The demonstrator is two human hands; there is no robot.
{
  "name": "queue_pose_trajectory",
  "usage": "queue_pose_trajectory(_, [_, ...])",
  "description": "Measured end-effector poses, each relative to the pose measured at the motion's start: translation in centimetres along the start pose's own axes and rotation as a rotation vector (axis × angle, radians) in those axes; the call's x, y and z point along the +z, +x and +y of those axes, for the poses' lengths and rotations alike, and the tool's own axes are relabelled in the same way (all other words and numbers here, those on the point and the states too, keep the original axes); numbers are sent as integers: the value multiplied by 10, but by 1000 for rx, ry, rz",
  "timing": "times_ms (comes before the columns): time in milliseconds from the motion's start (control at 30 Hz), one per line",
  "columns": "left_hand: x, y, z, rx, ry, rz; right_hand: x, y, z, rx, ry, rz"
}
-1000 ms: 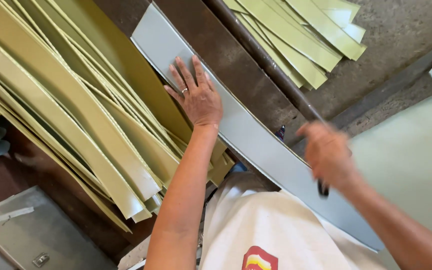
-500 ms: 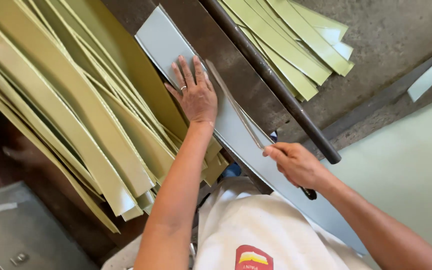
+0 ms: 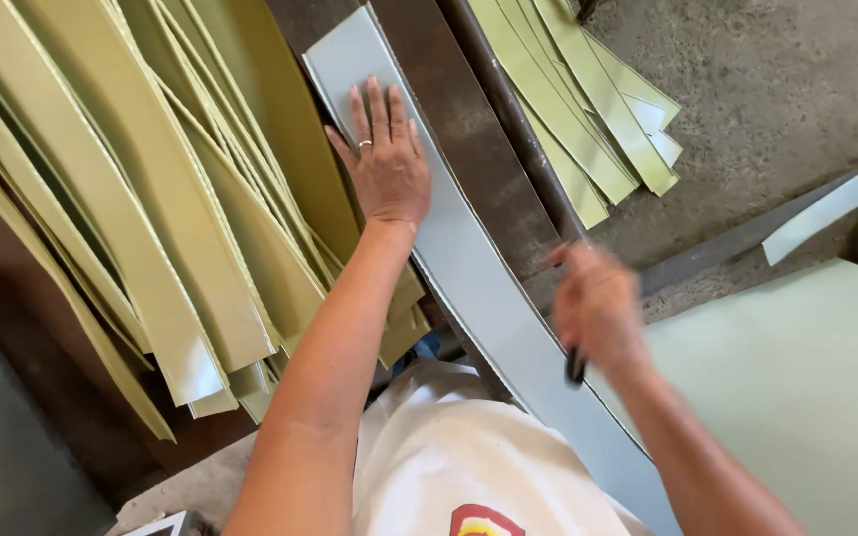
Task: Deburring the edges of long strips using a hand scraper tool on a workbench.
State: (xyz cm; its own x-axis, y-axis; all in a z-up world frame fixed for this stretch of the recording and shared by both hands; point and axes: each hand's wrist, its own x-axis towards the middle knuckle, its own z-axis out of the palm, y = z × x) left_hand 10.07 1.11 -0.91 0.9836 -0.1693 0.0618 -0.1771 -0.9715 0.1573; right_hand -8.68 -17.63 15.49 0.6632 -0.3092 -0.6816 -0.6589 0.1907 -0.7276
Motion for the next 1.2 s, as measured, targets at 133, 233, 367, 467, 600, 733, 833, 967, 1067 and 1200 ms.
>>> queue_pose_trajectory(133, [3,1,1,31,22,14,-6,3,14,324,-416,-407])
queue_pose_trajectory(233, [-2,-1,-1,28,-10,26,-21,11,6,230,-381,-280])
queue_pose_trajectory(367, [-1,0,-2,18,-19,6,-2,14,9,-69,-85,-87])
queue_pose_trajectory(467, [-9,6,3,25,-15,13,5,8,23,38,-243,-230])
queue_pose_trajectory(600, [-32,27,-7,22,-4,-171,-2,4,16,136,-337,-265])
queue_pose_trajectory(733, [-17,50,-16,-58,-65,-75,-13,12,7,93,-316,-188])
queue_pose_trajectory(833, [1,47,-20,-4,-32,-14,-11,21,-17,-63,-195,-143])
queue_pose_trajectory(967, [-6,42,-16,14,-46,-6,20,37,-19,-233,3,-13])
queue_pose_trajectory(1067, [-9,45,-14,12,-46,-32,33,46,-8,-58,-162,-188])
queue_pose_trajectory(1200, [-4,41,-23,3,-57,-20,20,63,-32,69,-324,-255])
